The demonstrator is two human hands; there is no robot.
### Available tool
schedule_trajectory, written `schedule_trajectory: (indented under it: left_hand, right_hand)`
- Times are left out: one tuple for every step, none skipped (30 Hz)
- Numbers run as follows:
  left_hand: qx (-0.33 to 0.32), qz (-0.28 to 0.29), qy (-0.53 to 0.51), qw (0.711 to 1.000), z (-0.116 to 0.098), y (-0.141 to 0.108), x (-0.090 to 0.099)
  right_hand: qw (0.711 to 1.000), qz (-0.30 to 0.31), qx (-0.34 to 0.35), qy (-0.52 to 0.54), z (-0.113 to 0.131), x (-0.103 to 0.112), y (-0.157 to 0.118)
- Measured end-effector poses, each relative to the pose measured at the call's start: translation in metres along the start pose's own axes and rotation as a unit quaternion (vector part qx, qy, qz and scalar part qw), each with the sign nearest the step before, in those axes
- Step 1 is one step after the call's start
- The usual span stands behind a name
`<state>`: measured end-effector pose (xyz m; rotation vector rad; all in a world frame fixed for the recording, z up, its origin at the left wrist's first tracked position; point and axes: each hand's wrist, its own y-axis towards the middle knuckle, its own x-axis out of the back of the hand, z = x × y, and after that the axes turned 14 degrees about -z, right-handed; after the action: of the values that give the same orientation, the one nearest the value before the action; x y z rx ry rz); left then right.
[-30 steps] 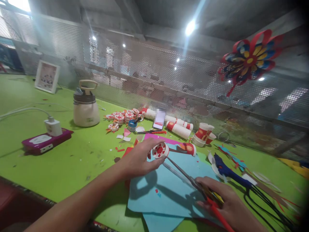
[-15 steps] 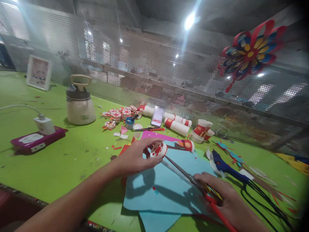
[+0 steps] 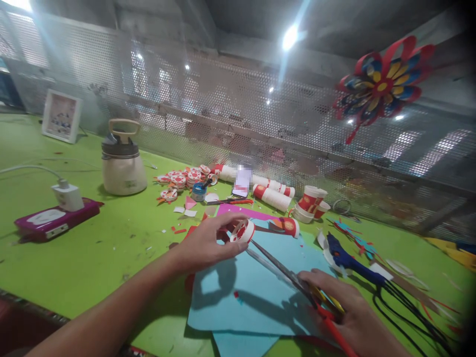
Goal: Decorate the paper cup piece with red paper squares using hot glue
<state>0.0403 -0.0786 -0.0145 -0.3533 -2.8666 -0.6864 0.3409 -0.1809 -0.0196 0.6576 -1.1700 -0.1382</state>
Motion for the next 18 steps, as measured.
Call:
schedule_trajectory:
  left_hand:
    - [0.0,0.0,0.002,1.0,-0.001,0.0,0.0]
    - [0.0,0.0,0.003,1.0,-0.001,0.0,0.0]
    - [-0.001,0.002,0.006,1.0,-0.002,0.0,0.0]
    - [-0.002,0.002,0.008,1.0,-0.003,0.0,0.0]
    - [-0.004,0.003,0.01,1.0,-0.003,0.001,0.0]
    - [-0.006,0.003,0.013,1.0,-0.003,0.001,0.0]
    - [-0.007,0.004,0.014,1.0,-0.004,0.001,0.0]
    - [-0.007,0.005,0.014,1.0,-0.004,0.001,0.0]
    - [-0.008,0.005,0.013,1.0,-0.003,0.001,0.0]
    - [-0.007,0.005,0.011,1.0,-0.003,0.001,0.0]
    - [-0.005,0.007,0.009,1.0,-0.003,0.001,0.0]
    - [-0.003,0.009,0.007,1.0,-0.003,0.001,0.0]
    - [-0.001,0.01,0.005,1.0,-0.003,0.001,0.0]
    - [0.0,0.012,0.003,1.0,-0.003,0.001,0.0]
    - [0.003,0.014,0.003,1.0,-0.003,0.0,0.0]
    - [0.006,0.016,0.002,1.0,-0.003,0.0,0.0]
    - [0.008,0.016,0.002,1.0,-0.003,0.0,0.0]
    - [0.01,0.016,0.003,1.0,-0.003,0.0,0.0]
  right_hand:
    - [1.0,0.001,0.002,0.006,0.001,0.0,0.001]
    - [1.0,0.0,0.003,0.01,0.003,0.0,0.001]
    - [1.0,-0.002,0.003,0.012,0.003,0.0,0.002]
    - [1.0,-0.004,0.002,0.013,0.004,0.0,0.002]
    - [1.0,-0.006,0.001,0.012,0.004,0.0,0.003]
    - [1.0,-0.007,-0.001,0.012,0.005,-0.001,0.003]
    - [1.0,-0.007,0.0,0.014,0.005,-0.001,0.003]
    - [1.0,-0.006,0.0,0.017,0.006,-0.001,0.004]
    - [1.0,-0.005,-0.001,0.021,0.006,-0.001,0.004]
    - [1.0,-0.003,-0.002,0.024,0.007,-0.001,0.004]
    - [1.0,0.001,-0.003,0.026,0.008,0.0,0.005]
    - [1.0,0.004,-0.004,0.026,0.009,0.0,0.005]
    - [1.0,0.006,-0.004,0.025,0.01,0.0,0.005]
    - [1.0,0.01,-0.004,0.024,0.011,0.001,0.005]
    - [1.0,0.014,-0.003,0.022,0.012,0.001,0.005]
    - [1.0,0.016,-0.003,0.021,0.012,0.001,0.005]
    - [1.0,0.016,-0.005,0.02,0.013,0.001,0.005]
    - [1.0,0.016,-0.008,0.019,0.014,0.001,0.005]
